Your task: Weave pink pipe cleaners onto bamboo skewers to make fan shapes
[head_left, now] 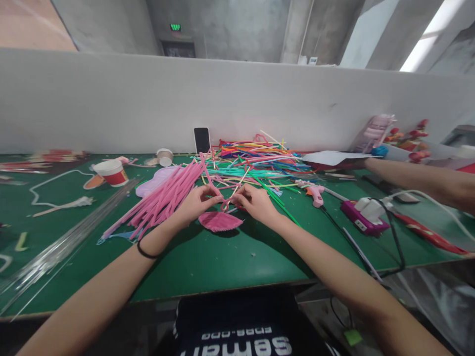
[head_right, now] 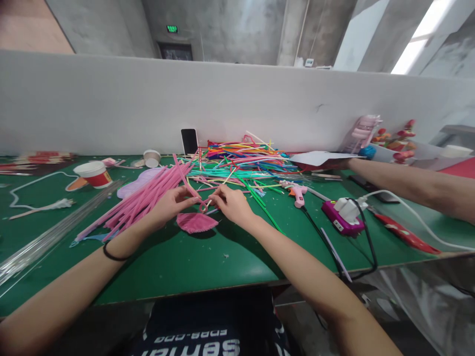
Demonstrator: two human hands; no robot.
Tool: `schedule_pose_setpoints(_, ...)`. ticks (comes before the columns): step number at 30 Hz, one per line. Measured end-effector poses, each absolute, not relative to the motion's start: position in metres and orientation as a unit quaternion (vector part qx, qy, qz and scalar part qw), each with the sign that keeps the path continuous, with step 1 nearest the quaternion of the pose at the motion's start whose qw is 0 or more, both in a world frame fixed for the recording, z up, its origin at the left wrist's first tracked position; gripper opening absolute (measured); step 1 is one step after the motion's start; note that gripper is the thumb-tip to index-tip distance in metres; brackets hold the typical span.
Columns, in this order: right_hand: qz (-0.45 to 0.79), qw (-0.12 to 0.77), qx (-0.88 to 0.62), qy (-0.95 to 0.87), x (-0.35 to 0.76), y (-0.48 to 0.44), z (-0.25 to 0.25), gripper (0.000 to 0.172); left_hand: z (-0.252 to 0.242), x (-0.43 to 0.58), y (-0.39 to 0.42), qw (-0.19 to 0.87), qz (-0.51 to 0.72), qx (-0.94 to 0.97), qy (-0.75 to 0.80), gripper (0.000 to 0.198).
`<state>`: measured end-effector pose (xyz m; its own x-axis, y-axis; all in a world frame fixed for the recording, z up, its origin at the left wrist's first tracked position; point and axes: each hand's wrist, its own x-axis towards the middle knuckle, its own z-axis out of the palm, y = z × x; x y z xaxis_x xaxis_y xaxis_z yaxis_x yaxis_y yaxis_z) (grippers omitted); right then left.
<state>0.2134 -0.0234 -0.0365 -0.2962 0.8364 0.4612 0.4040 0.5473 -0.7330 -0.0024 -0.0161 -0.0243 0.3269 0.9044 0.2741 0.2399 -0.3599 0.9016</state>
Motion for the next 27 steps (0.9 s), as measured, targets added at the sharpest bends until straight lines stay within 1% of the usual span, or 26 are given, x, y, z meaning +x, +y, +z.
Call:
schedule_pose_setpoints(4, 0.18, 0.424, -0.432, -0.776, 0.218, -0.022, -0.034, 0.01, -0.023, -0.005, -0.014, 0.374, 0.433, 0.704, 0.42, 0.04)
schedule_pose_setpoints(9, 0.085, 0.402, -0.432, -0.803, 0.224, -0.02, -0.031, 0.012, -0.02, -0.01, -0.009, 0.351, 0.467, 0.682, 0.44, 0.039)
schedule_pose_setpoints(13, 0.059, 0.401, -0.384, -0.829, 0.225, -0.02, -0.032, 0.014, -0.016, -0.021, -0.003, 0.355, 0.517, 0.629, 0.459, 0.032)
schedule_pose_setpoints(19, 0.028, 0.383, -0.346, -0.856, 0.219, -0.026, -0.035, 0.012, -0.018, -0.033, 0.006, 0.409, 0.536, 0.554, 0.488, 0.044)
schedule_pose_setpoints(22, 0.021, 0.375, -0.336, -0.864, 0.215, -0.03, -0.036, 0.013, -0.021, -0.034, 0.009, 0.429, 0.54, 0.532, 0.492, 0.042)
schedule_pose_setpoints(27, 0.008, 0.361, -0.333, -0.871, 0.21, -0.033, -0.037, 0.013, -0.021, -0.033, 0.012, 0.431, 0.549, 0.519, 0.494, 0.042)
